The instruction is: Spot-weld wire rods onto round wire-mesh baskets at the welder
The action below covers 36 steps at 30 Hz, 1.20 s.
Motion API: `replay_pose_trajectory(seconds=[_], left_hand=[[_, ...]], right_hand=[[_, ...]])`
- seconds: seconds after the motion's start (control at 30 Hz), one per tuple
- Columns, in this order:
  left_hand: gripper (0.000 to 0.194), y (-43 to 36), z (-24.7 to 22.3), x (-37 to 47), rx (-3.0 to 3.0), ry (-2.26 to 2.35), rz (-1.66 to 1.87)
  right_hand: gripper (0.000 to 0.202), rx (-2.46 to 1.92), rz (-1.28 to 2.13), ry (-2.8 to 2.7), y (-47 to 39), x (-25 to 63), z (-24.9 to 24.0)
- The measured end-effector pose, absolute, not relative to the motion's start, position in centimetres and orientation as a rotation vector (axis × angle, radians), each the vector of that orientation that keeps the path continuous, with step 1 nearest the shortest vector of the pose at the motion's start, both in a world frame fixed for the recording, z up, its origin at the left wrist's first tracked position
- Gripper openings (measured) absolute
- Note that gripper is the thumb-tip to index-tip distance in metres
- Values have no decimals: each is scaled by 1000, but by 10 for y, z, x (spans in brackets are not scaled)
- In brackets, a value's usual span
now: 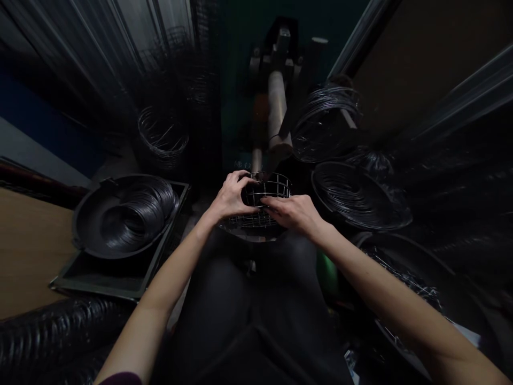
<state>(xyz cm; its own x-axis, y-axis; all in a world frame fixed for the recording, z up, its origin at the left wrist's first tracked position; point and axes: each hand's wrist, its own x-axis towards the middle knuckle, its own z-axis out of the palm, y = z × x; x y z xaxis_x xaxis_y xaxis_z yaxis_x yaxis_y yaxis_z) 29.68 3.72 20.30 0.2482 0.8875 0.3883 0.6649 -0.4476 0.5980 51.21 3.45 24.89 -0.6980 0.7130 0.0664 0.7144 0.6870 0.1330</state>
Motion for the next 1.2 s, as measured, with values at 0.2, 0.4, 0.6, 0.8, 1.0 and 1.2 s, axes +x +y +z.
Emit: replay_pose_trajectory(seconds=[0.2, 0.4, 0.6, 0.8, 1.0, 1.2], left_hand=[[64, 40, 207, 298, 2153, 1420, 1025], [64, 54, 212, 299, 2046, 1492, 1062], [67, 69, 209, 294, 2030, 1485, 1105], [77, 96, 217, 291, 2005, 1474, 1081], [106, 98, 188, 269, 1956, 1312, 1162], [114, 67, 118, 240, 1668, 1332, 1180]], right_hand=[[33, -1204, -163, -2714, 28, 519, 239], [23, -1348, -112, -2418, 35, 528, 226], [20, -1341, 53, -2330, 54, 527, 224], [20, -1435, 80, -2261, 73, 514, 227], [45, -1478, 286, -1933, 61, 531, 233], [89, -1616, 1103, -1730, 9, 579, 230]])
